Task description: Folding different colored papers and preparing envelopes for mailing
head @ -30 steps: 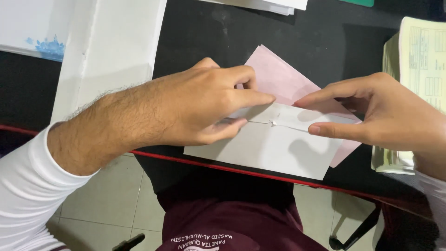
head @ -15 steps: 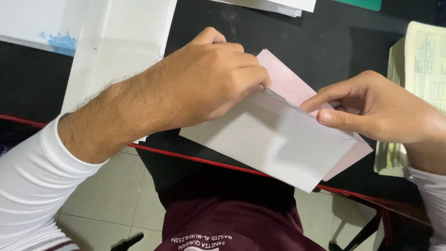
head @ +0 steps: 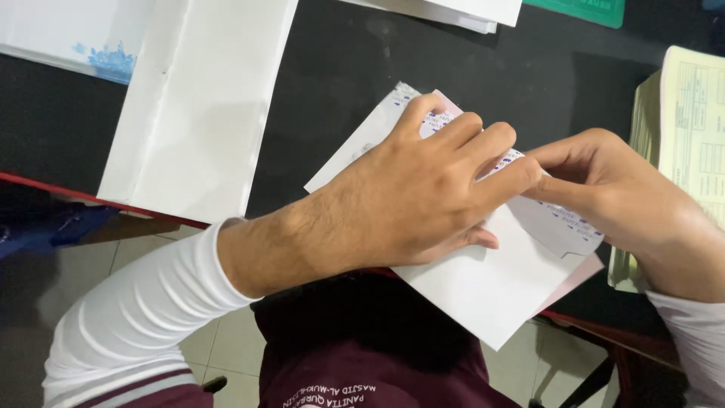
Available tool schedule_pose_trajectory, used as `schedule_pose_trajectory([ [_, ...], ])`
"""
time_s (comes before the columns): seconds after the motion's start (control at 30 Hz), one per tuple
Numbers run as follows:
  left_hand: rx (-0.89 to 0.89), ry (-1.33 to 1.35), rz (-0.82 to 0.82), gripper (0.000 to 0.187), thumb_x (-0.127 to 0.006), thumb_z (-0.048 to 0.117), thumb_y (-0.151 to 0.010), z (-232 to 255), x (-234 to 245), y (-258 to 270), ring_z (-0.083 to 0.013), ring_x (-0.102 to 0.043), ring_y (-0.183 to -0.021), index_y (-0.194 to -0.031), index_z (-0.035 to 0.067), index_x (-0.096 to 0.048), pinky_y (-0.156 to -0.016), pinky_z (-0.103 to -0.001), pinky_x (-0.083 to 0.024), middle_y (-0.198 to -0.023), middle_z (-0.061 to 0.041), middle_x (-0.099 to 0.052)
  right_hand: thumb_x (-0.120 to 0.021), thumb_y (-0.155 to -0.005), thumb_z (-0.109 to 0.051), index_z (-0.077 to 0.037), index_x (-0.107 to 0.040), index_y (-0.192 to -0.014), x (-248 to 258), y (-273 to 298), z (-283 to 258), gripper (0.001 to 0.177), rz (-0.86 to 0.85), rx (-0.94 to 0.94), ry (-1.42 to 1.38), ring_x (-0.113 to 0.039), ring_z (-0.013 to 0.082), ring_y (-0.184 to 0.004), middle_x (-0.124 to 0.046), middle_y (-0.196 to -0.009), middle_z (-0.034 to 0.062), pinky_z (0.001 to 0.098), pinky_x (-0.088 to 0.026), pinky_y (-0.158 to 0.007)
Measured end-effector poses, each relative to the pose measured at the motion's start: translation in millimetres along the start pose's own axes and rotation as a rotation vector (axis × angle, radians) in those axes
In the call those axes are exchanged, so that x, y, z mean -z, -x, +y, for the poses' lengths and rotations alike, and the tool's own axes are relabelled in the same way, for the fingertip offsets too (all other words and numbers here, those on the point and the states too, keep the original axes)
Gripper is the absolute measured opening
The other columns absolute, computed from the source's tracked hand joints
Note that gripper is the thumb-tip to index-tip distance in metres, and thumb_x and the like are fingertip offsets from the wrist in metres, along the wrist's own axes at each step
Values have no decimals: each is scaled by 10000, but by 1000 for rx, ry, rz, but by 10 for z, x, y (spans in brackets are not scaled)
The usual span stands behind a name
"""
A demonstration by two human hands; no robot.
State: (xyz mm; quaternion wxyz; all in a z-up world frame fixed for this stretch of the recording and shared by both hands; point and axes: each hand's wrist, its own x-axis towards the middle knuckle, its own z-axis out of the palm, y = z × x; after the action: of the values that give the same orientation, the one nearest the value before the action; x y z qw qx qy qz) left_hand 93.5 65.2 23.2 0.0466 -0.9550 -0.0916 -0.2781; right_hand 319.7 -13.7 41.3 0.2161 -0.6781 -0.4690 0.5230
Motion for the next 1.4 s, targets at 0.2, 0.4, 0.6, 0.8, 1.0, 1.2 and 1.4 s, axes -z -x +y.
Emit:
schedule_pose_trajectory([
  [0.2, 104, 182, -159, 609, -845, 562, -831, 155, -198, 99, -217, -610, -921, -1165, 124, -584, -777, -446, -467, -1045, -25, -616, -696, -982, -189, 0, -934, -824, -44, -5, -30, 343, -61, -59, 141, -298, 127, -522, -462, -555, 26, 317, -227, -449],
  [0.4, 127, 171, -190, 537, -850, 509, -769, 231, -369, 186, -233, -613, -925, -1082, 148, -606, -764, -449, -466, -1041, -39, -623, -672, -1006, -186, 27, -909, -860, -97, -39, -57, 350, -54, -150, 147, -482, 127, -601, -649, -666, 48, 310, -358, -493],
  [0.6, 165, 153, -208, 720, -852, 724, -708, 213, -326, 269, -238, -586, -1000, -1054, 136, -618, -838, -479, -468, -1062, -40, -615, -726, -1007, -236, 6, -749, -643, -88, -59, -41, 438, -6, -99, 223, -249, 134, -552, -340, -584, 13, 333, -183, -489],
  [0.8, 179, 94, -111, 746, -882, 715, -712, 142, -236, 225, -204, -595, -947, -1099, 150, -587, -788, -409, -446, -1088, -20, -594, -681, -982, -124, 75, -893, -953, -115, -40, -133, 292, 28, -236, 43, -599, 245, -587, -773, -722, 180, 356, -393, -488],
  [1.0, 128, 59, -71, 564, -853, 615, -788, 119, -229, 196, -220, -551, -987, -1021, 154, -629, -832, -414, -451, -1054, -16, -597, -708, -985, -185, 32, -886, -810, -67, -31, 15, 331, -38, -75, 85, -342, 125, -516, -528, -572, 39, 305, -234, -448],
  [1.2, 69, 231, -149, 274, -720, 154, -887, 174, -286, 201, -209, -642, -883, -1137, 179, -609, -1013, -601, -464, -893, 17, -657, -628, -977, -222, 1, -873, -1007, -102, -16, -131, 333, 91, -127, 134, -629, 158, -734, -774, -855, 100, 298, -454, -628],
  [1.4, -15, 285, -140, 406, -647, -88, -782, 74, -64, 232, -240, -628, -866, -1092, 173, -639, -1035, -524, -427, -896, -31, -668, -689, -970, -89, -52, -752, -1195, 146, 135, -104, 236, 307, 179, 267, -535, 199, -695, -667, -847, 121, 305, -408, -552],
])
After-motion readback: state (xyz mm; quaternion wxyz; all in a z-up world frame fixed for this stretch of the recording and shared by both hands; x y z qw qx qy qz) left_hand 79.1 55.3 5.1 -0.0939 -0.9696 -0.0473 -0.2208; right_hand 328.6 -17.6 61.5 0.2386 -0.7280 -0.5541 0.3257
